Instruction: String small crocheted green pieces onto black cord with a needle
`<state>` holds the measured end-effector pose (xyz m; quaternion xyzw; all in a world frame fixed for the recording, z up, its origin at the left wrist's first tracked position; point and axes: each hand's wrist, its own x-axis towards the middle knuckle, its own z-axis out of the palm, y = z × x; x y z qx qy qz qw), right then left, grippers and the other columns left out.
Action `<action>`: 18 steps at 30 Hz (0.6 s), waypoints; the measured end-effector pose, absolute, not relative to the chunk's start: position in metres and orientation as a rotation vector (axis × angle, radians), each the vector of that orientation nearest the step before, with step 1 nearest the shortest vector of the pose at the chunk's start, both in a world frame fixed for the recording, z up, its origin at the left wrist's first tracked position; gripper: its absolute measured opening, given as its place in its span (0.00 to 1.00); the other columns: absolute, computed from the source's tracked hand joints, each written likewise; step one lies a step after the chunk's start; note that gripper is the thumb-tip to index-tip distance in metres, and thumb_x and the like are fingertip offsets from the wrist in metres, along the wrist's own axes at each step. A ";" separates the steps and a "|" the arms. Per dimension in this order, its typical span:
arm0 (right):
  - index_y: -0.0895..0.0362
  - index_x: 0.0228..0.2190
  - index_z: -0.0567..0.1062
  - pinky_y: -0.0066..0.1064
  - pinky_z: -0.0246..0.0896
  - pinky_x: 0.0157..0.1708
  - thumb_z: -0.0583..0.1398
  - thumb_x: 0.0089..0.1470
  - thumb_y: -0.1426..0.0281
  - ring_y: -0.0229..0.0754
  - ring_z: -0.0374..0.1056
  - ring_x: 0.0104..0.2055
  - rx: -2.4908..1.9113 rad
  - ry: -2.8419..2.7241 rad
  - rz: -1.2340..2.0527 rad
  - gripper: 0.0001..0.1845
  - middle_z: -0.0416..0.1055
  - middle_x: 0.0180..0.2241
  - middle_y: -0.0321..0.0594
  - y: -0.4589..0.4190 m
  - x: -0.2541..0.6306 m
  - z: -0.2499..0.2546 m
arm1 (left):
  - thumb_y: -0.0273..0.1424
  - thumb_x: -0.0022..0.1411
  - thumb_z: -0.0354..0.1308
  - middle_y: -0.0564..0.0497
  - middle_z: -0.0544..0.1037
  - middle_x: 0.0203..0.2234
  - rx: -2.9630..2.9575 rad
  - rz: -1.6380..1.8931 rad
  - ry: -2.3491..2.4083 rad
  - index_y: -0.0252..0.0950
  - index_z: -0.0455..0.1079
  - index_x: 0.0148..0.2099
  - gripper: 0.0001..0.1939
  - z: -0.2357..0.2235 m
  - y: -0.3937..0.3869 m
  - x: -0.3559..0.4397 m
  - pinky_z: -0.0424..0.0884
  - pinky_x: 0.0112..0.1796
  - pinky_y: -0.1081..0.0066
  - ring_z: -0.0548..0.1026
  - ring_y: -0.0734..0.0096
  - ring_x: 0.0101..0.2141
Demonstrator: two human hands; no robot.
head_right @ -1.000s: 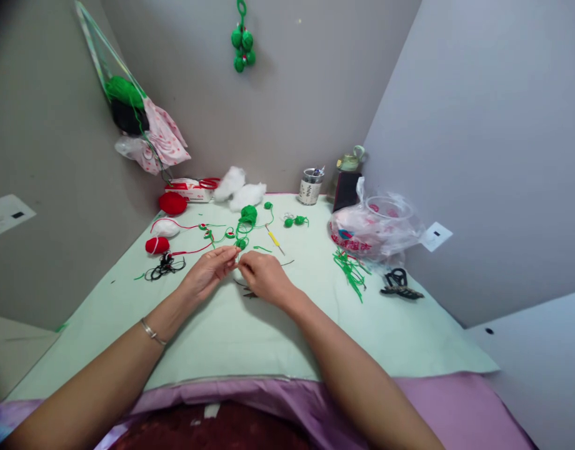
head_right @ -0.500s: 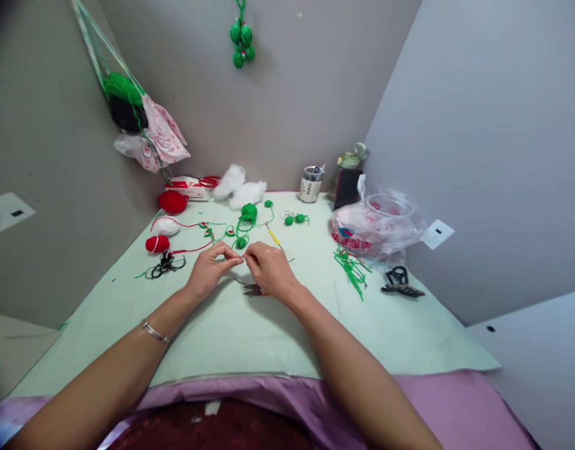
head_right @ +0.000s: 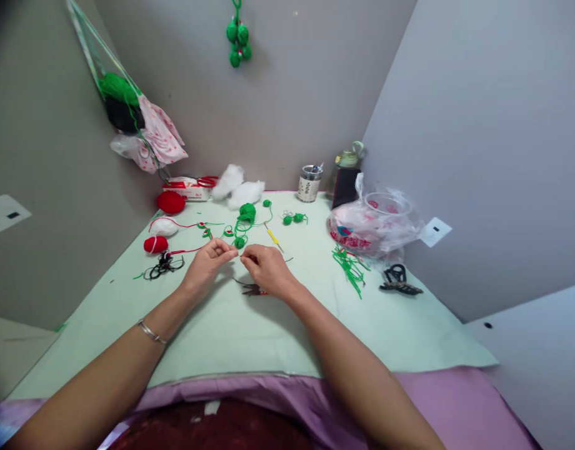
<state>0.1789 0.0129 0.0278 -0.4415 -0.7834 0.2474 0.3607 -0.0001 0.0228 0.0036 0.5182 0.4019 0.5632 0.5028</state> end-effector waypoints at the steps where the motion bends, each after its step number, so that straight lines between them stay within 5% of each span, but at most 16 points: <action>1: 0.57 0.25 0.74 0.27 0.50 0.28 0.57 0.58 0.71 0.34 0.56 0.25 -1.143 -2.009 0.642 0.11 0.66 0.22 0.32 0.013 0.180 0.029 | 0.37 0.50 0.70 0.53 0.77 0.30 1.236 1.395 0.979 0.38 0.65 0.30 0.16 0.004 0.025 -0.003 0.67 0.41 0.68 0.74 0.70 0.33; 5: 0.57 0.25 0.74 0.27 0.49 0.27 0.57 0.57 0.69 0.34 0.55 0.24 -1.183 -1.963 0.662 0.11 0.65 0.21 0.31 0.014 0.183 0.031 | 0.37 0.49 0.70 0.55 0.75 0.30 1.228 1.484 1.004 0.39 0.62 0.32 0.19 0.007 0.033 -0.013 0.67 0.41 0.69 0.73 0.70 0.34; 14: 0.62 0.36 0.79 0.29 0.61 0.29 0.54 0.61 0.63 0.38 0.66 0.26 -1.410 -1.840 0.544 0.18 0.76 0.30 0.42 0.055 0.235 0.039 | 0.36 0.55 0.65 0.53 0.75 0.29 1.364 1.397 0.996 0.39 0.72 0.37 0.09 0.015 0.020 -0.004 0.66 0.40 0.70 0.72 0.68 0.34; 18: 0.61 0.37 0.78 0.35 0.68 0.41 0.59 0.62 0.65 0.44 0.72 0.39 -1.568 -1.840 0.409 0.12 0.77 0.38 0.47 0.099 0.249 0.040 | 0.38 0.58 0.63 0.53 0.75 0.24 1.425 1.226 0.939 0.38 0.75 0.36 0.09 0.015 0.011 0.004 0.66 0.37 0.69 0.72 0.68 0.30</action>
